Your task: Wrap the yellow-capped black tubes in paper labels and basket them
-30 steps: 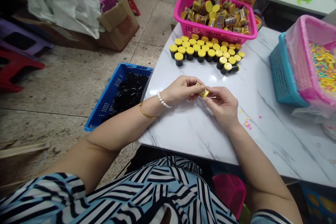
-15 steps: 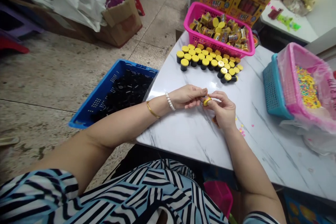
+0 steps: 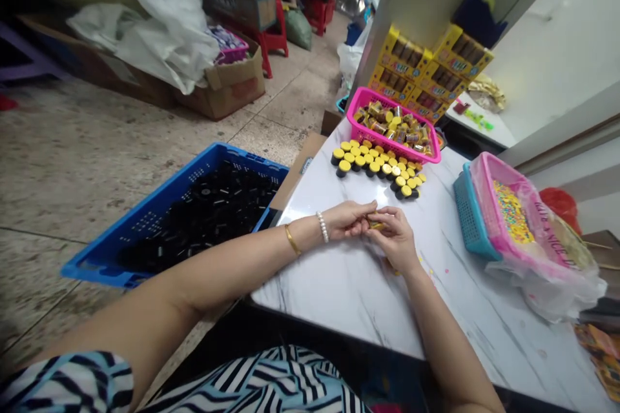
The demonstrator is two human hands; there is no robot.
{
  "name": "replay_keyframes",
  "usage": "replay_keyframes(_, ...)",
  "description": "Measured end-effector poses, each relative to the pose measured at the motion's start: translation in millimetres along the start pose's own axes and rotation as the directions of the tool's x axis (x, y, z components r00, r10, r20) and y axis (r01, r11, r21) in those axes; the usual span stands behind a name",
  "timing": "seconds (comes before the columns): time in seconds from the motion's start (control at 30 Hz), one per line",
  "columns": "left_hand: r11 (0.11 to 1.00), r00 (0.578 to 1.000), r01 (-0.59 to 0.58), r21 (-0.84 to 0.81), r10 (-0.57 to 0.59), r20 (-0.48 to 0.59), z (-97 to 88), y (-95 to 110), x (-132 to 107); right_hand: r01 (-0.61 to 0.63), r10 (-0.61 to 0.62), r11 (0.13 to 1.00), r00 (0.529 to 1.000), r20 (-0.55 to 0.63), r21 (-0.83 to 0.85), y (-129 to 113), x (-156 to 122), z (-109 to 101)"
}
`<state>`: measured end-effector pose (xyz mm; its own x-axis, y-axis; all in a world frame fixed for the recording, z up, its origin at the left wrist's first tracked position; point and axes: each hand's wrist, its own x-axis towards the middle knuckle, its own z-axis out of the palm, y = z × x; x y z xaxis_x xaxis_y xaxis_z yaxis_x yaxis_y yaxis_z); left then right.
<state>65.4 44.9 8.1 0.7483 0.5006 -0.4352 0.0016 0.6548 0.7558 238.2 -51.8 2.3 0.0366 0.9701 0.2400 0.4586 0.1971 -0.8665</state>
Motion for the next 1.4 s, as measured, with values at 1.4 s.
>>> replay_keyframes(1.4, -0.192, 0.144, -0.477, 0.858, 0.946, 0.292, -2.6, -29.6, 7.7, -0.218, 0.095, 0.942, 0.902, -0.421, -0.255, -14.9, 22.0, -43.5)
